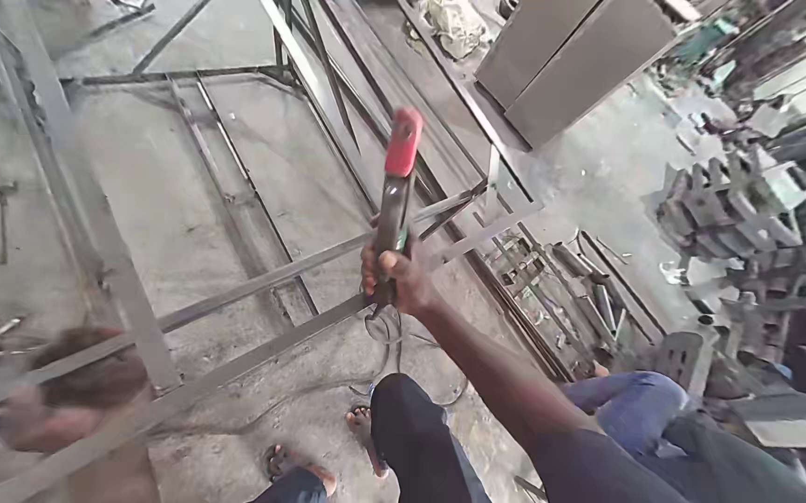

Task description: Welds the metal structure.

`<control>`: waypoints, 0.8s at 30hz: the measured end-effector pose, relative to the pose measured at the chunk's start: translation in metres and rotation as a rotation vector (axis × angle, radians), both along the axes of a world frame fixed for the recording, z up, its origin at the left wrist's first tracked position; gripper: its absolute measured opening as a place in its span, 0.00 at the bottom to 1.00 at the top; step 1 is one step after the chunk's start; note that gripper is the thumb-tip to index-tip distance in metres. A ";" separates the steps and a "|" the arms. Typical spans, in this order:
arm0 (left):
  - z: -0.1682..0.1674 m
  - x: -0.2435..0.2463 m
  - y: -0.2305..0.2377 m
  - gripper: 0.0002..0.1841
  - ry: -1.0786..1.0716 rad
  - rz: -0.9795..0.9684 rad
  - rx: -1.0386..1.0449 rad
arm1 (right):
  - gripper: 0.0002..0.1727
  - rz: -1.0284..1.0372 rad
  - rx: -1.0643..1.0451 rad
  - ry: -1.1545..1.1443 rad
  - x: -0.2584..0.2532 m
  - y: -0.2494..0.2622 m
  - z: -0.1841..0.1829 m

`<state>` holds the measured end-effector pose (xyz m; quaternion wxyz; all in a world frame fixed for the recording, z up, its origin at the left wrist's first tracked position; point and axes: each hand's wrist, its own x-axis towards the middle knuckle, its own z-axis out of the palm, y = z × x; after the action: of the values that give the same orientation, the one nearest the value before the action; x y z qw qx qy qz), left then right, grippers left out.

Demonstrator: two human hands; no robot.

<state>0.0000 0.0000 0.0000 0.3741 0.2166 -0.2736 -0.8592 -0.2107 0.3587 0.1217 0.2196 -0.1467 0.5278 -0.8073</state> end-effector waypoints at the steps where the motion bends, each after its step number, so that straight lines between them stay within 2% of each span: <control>1: -0.010 0.033 0.009 0.24 -0.051 -0.188 -0.068 | 0.48 0.000 0.029 -0.026 -0.003 -0.002 0.001; 2: -0.008 0.057 0.030 0.25 -0.200 -0.247 -0.060 | 0.49 -0.008 0.075 -0.057 -0.005 -0.004 0.002; 4: 0.007 0.103 0.082 0.21 -0.603 -0.237 0.120 | 0.49 -0.027 0.170 -0.156 -0.004 -0.009 0.014; 6: 0.047 0.152 0.140 0.19 -0.918 -0.295 0.230 | 0.44 -0.065 0.224 -0.294 0.010 -0.005 0.044; 7: 0.069 0.178 0.166 0.17 -1.022 -0.343 0.254 | 0.41 -0.077 0.223 -0.354 0.025 -0.001 0.068; 8: 0.096 0.200 0.188 0.14 -1.106 -0.394 0.248 | 0.42 -0.073 0.219 -0.389 0.042 0.002 0.092; 10: 0.151 0.249 0.226 0.11 -1.293 -0.469 0.174 | 0.56 -0.012 0.246 -0.399 0.089 0.021 0.122; 11: 0.172 0.263 0.236 0.13 -1.373 -0.542 0.071 | 0.58 0.014 0.234 -0.383 0.109 0.033 0.134; 13: 0.208 0.271 0.243 0.18 -1.447 -0.745 -0.183 | 0.55 0.075 0.142 -0.408 0.145 0.050 0.165; 14: 0.230 0.267 0.245 0.20 -1.422 -0.851 -0.306 | 0.54 0.113 0.089 -0.462 0.163 0.055 0.184; 16: 0.275 0.239 0.247 0.28 -1.201 -0.951 -0.545 | 0.53 0.189 -0.030 -0.585 0.189 0.050 0.225; 18: 0.318 0.193 0.257 0.44 -0.884 -0.954 -0.755 | 0.50 0.309 -0.192 -0.666 0.193 0.034 0.268; 20: 0.367 0.146 0.277 0.50 -0.665 -0.980 -0.911 | 0.46 0.433 -0.383 -0.698 0.185 0.018 0.328; 21: 0.389 0.123 0.287 0.47 -0.570 -0.994 -0.948 | 0.41 0.494 -0.500 -0.714 0.174 0.011 0.362; 22: 0.405 0.103 0.296 0.39 -0.488 -1.026 -0.958 | 0.38 0.548 -0.602 -0.701 0.160 0.008 0.397; 24: 0.404 0.074 0.307 0.22 -0.406 -1.115 -0.982 | 0.39 0.633 -0.773 -0.592 0.123 0.014 0.466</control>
<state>0.0739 0.3074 0.4041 -0.1188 0.0092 -0.7558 -0.6439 -0.0877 0.3727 0.5875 0.5190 -0.1346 0.0413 -0.8431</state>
